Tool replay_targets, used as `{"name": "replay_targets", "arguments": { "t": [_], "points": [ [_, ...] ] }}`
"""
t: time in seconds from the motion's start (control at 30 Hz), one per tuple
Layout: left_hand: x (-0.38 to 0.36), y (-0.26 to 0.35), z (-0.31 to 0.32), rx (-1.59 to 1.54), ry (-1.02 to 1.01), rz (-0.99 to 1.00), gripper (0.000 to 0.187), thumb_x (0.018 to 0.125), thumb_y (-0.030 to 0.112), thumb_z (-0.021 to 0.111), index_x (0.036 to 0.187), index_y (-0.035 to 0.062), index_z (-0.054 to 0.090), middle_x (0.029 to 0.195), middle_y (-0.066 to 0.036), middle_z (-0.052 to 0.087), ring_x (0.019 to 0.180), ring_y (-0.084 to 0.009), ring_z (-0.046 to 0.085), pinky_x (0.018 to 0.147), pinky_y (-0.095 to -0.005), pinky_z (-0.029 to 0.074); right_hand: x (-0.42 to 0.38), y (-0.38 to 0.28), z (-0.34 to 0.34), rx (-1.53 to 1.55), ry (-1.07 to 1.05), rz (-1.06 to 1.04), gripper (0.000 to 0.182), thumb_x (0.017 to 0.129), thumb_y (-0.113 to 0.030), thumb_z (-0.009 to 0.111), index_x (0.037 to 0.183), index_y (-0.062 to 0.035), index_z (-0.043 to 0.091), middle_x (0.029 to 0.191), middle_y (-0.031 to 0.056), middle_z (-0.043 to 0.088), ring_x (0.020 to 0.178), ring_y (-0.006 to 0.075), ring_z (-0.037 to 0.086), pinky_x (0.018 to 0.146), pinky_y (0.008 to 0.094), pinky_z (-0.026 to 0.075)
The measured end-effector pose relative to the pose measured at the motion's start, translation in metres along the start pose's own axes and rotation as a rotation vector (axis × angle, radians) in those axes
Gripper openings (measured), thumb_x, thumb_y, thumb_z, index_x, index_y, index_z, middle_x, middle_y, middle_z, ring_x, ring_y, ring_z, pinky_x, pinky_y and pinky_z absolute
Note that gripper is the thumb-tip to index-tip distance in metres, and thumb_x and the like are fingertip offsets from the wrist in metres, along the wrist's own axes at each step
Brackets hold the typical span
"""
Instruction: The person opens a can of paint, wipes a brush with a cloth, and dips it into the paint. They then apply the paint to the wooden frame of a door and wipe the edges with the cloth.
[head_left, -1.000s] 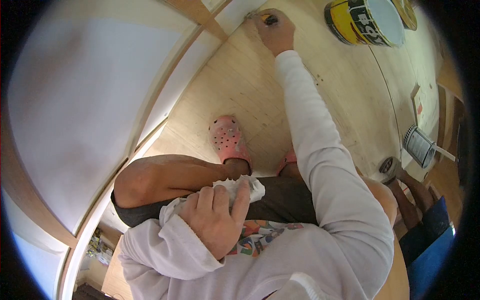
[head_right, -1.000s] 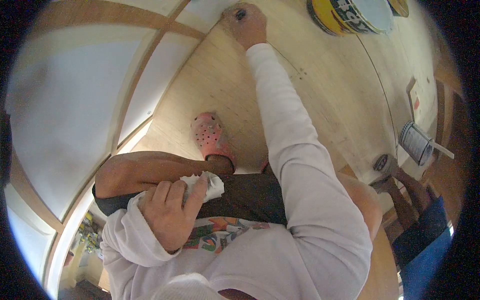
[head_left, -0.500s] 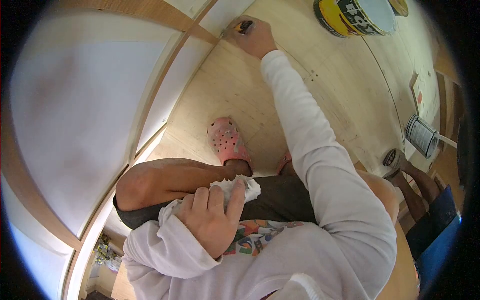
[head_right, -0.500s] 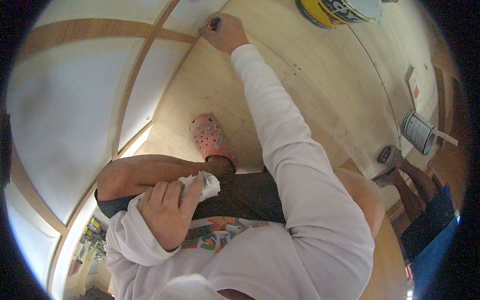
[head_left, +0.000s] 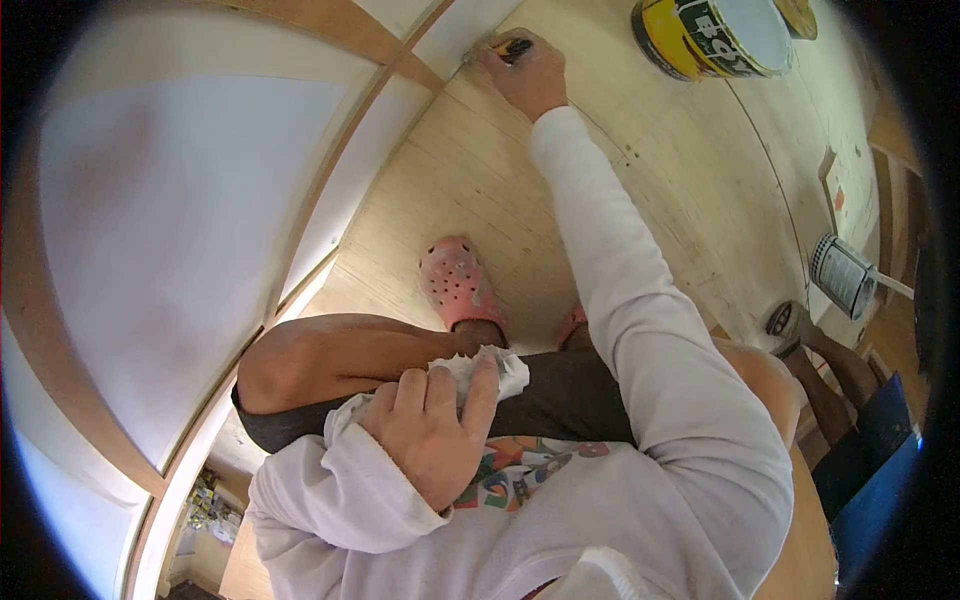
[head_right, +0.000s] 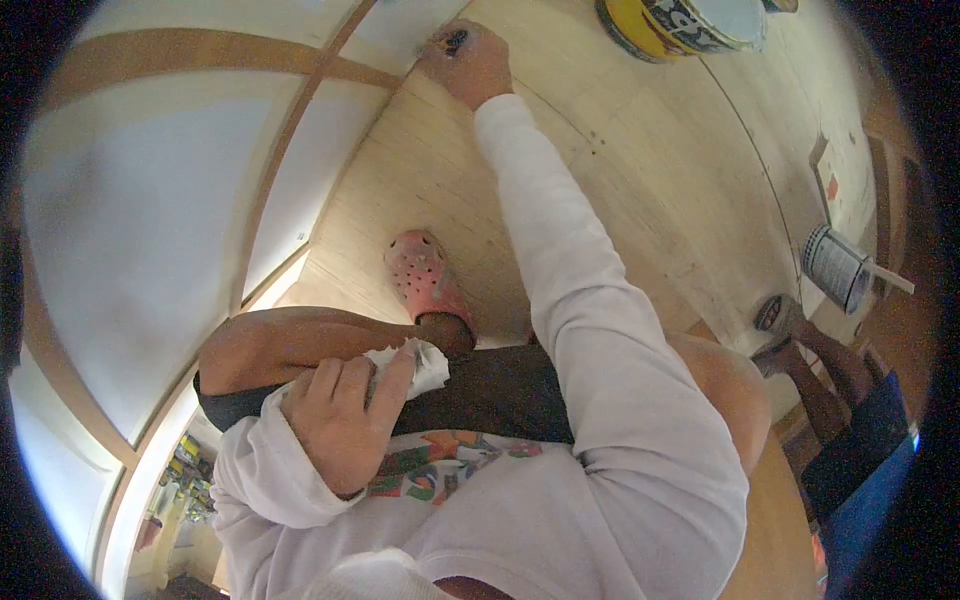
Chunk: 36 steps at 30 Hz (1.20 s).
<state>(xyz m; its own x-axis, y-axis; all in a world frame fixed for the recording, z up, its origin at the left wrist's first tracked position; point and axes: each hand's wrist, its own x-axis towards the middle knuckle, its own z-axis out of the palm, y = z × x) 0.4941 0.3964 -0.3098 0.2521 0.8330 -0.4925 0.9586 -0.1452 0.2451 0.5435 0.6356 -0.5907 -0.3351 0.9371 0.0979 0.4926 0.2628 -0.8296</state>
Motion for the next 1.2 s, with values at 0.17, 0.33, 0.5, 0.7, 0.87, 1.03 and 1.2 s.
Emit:
{"name": "replay_targets", "arguments": {
  "t": [0.17, 0.33, 0.5, 0.7, 0.87, 1.03, 1.2],
  "points": [
    [0.001, -0.001, -0.001, -0.006, 0.024, 0.012, 0.040, 0.072, 0.017, 0.051, 0.110, 0.0080, 0.055, 0.077, -0.008, 0.053, 0.066, -0.0212, 0.053, 0.053, -0.0322, 0.046, -0.004, -0.008, -0.005, 0.128, -0.142, 0.153, 0.017, 0.070, -0.023, 0.064, 0.077, -0.0075, 0.062, 0.076, 0.0115, 0.062, 0.071, 0.0286, 0.060, 0.068, 0.0344, 0.048],
    [0.001, -0.003, -0.002, 0.011, 0.041, 0.030, 0.039, 0.072, 0.016, 0.051, 0.109, 0.0073, 0.055, 0.076, -0.008, 0.053, 0.066, -0.0217, 0.053, 0.054, -0.0326, 0.047, 0.018, 0.031, -0.001, 0.016, 0.281, -0.037, 0.019, 0.069, -0.024, 0.067, 0.078, -0.0077, 0.063, 0.072, 0.0108, 0.063, 0.066, 0.0273, 0.060, 0.064, 0.0329, 0.049],
    [0.002, 0.001, -0.007, -0.048, 0.066, 0.135, 0.039, 0.071, 0.014, 0.054, 0.109, 0.0058, 0.054, 0.075, -0.009, 0.054, 0.067, -0.0237, 0.055, 0.055, -0.0346, 0.047, 0.027, 0.030, -0.056, 0.093, 0.476, 0.164, 0.018, 0.068, -0.020, 0.069, 0.077, -0.0060, 0.062, 0.069, 0.0111, 0.062, 0.064, 0.0238, 0.060, 0.062, 0.0333, 0.048],
    [0.023, 0.003, -0.048, -0.160, 0.131, 0.417, 0.034, 0.067, 0.014, 0.060, 0.099, 0.0047, 0.054, 0.070, -0.012, 0.054, 0.063, -0.0302, 0.057, 0.055, -0.0382, 0.047, -0.004, -0.008, -0.092, 0.433, 0.343, 0.369, 0.024, 0.068, -0.023, 0.070, 0.074, -0.0015, 0.061, 0.062, 0.0061, 0.061, 0.054, 0.0137, 0.056, 0.052, 0.0295, 0.045],
    [0.047, 0.019, -0.056, -0.391, 0.021, 0.876, 0.023, 0.067, 0.016, 0.063, 0.085, 0.0050, 0.054, 0.061, -0.008, 0.050, 0.053, -0.0238, 0.055, 0.047, -0.0363, 0.044, -0.033, -0.029, -0.145, 0.508, 0.364, 0.341, 0.010, 0.068, -0.006, 0.068, 0.070, -0.0004, 0.061, 0.066, 0.0051, 0.061, 0.059, 0.0114, 0.058, 0.054, 0.0251, 0.047],
    [0.081, 0.025, 0.023, -0.564, 0.140, 1.095, 0.024, 0.066, 0.017, 0.065, 0.083, 0.0045, 0.054, 0.063, -0.010, 0.053, 0.055, -0.0261, 0.056, 0.048, -0.0371, 0.044, -0.041, -0.050, -0.223, 0.674, 0.562, 0.250, 0.016, 0.073, -0.007, 0.068, 0.078, 0.0025, 0.056, 0.070, 0.0096, 0.060, 0.059, 0.0138, 0.059, 0.055, 0.0254, 0.050],
    [0.085, 0.043, -0.076, -0.438, -0.130, 1.205, 0.020, 0.069, 0.015, 0.062, 0.084, 0.0046, 0.054, 0.064, -0.011, 0.053, 0.057, -0.0281, 0.055, 0.050, -0.0381, 0.043, -0.021, -0.085, -0.297, 0.570, 0.674, 0.095, 0.015, 0.071, -0.009, 0.067, 0.077, 0.0000, 0.057, 0.063, 0.0059, 0.059, 0.055, 0.0115, 0.056, 0.052, 0.0248, 0.046]
  ]
}}
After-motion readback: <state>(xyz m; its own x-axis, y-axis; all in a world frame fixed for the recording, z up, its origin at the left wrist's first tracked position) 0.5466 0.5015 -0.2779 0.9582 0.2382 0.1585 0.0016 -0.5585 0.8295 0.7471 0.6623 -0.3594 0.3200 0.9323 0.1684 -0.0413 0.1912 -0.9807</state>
